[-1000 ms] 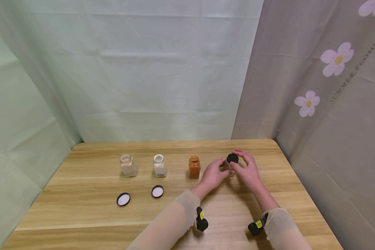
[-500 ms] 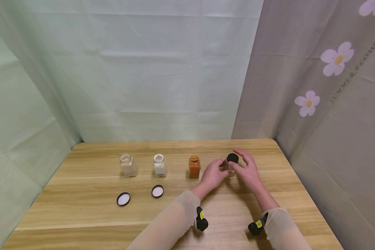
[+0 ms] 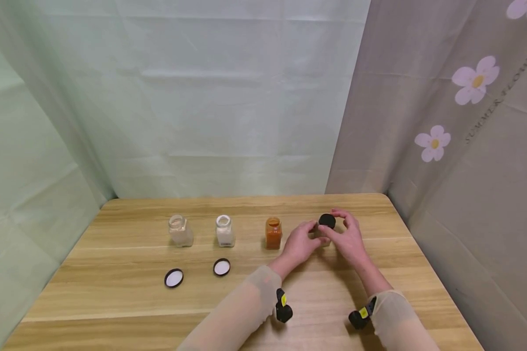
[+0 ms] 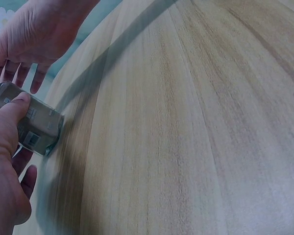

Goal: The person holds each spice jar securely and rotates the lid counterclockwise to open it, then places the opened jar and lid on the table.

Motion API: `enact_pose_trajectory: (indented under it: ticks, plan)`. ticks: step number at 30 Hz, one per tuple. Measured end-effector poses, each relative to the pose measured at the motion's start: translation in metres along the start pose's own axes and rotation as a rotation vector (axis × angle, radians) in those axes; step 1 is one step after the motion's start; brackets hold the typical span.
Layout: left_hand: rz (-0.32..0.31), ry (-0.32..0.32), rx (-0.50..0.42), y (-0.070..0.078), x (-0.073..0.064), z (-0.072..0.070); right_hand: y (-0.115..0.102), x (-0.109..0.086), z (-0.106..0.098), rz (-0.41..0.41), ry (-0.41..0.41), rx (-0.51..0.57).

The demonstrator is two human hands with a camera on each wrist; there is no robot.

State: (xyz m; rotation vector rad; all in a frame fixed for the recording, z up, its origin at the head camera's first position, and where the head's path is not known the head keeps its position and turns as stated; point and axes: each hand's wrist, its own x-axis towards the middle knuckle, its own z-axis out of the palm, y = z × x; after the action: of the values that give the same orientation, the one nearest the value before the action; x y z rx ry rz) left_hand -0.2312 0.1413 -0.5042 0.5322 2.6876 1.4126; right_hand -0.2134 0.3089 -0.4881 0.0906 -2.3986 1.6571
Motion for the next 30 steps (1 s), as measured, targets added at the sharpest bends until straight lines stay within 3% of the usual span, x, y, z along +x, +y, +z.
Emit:
enact_pose_trajectory:
  ticks: [17, 30]
  plan:
    - [-0.019, 0.0, -0.001, 0.0004, 0.0005, 0.0, 0.0001, -0.0009, 0.001, -0.012, 0.017, 0.009]
    - [0.001, -0.008, -0.004, -0.0006, 0.0004, -0.0004, -0.0005, -0.0036, 0.0002, -0.044, 0.004, 0.019]
